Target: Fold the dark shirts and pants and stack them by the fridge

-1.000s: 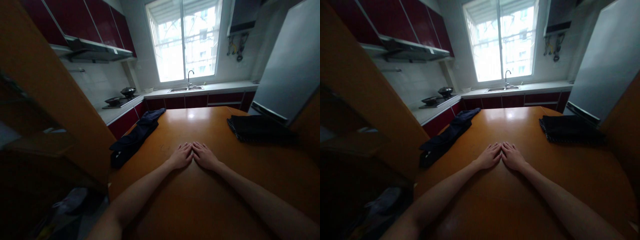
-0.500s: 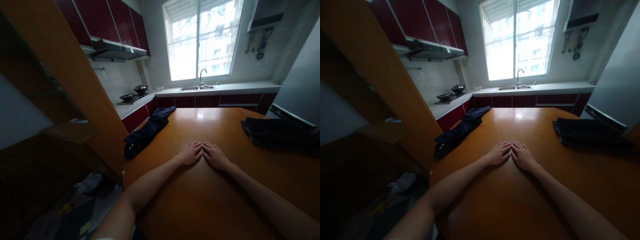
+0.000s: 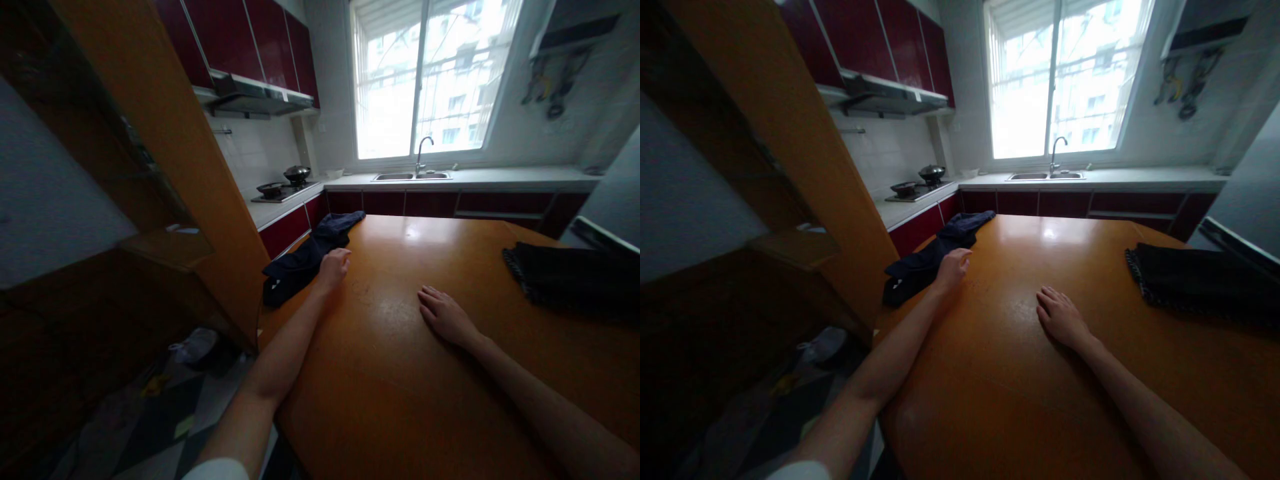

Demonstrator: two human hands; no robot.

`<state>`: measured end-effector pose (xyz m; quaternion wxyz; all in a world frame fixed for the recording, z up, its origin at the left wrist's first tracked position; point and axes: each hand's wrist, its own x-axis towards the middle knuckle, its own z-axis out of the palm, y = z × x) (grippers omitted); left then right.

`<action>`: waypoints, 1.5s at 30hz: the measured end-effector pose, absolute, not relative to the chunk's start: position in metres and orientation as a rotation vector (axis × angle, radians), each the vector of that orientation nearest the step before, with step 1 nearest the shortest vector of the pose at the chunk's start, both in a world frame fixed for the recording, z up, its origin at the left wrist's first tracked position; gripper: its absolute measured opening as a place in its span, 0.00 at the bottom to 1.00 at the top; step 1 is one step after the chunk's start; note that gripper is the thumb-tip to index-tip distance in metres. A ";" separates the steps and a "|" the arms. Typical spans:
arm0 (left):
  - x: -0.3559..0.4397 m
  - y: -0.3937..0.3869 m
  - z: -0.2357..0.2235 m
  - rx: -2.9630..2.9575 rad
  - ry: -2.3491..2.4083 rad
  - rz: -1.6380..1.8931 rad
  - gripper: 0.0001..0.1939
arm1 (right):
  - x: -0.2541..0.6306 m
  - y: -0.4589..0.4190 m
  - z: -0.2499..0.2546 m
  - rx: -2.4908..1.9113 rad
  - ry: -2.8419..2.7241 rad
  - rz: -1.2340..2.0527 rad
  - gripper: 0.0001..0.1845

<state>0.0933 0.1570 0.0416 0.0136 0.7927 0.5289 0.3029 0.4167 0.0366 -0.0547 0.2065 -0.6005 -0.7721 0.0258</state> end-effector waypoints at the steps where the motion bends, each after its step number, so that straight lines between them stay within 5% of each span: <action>1: 0.073 0.163 0.050 2.366 1.819 1.027 0.18 | 0.417 0.036 -0.054 -1.674 -2.153 0.072 0.28; 7: -0.023 0.170 0.050 1.585 2.577 1.118 0.20 | 0.414 0.034 -0.051 -1.696 -2.164 0.034 0.27; 14: -0.045 0.194 0.020 1.224 2.702 0.984 0.32 | 0.416 0.034 -0.052 -1.675 -2.145 0.043 0.27; 23: -0.052 0.196 0.018 1.383 2.650 1.219 0.19 | 0.420 0.038 -0.059 -1.642 -2.136 0.050 0.27; 31: -0.010 0.191 0.046 2.232 2.035 1.446 0.18 | 0.418 0.039 -0.059 -1.649 -2.146 0.027 0.27; 41: 0.174 0.122 0.001 3.150 0.339 0.603 0.12 | 0.419 0.043 -0.051 -1.583 -1.671 0.243 0.23; 45: 0.187 0.097 0.002 3.139 0.318 0.789 0.13 | 0.422 0.045 -0.047 -1.601 -1.499 0.265 0.22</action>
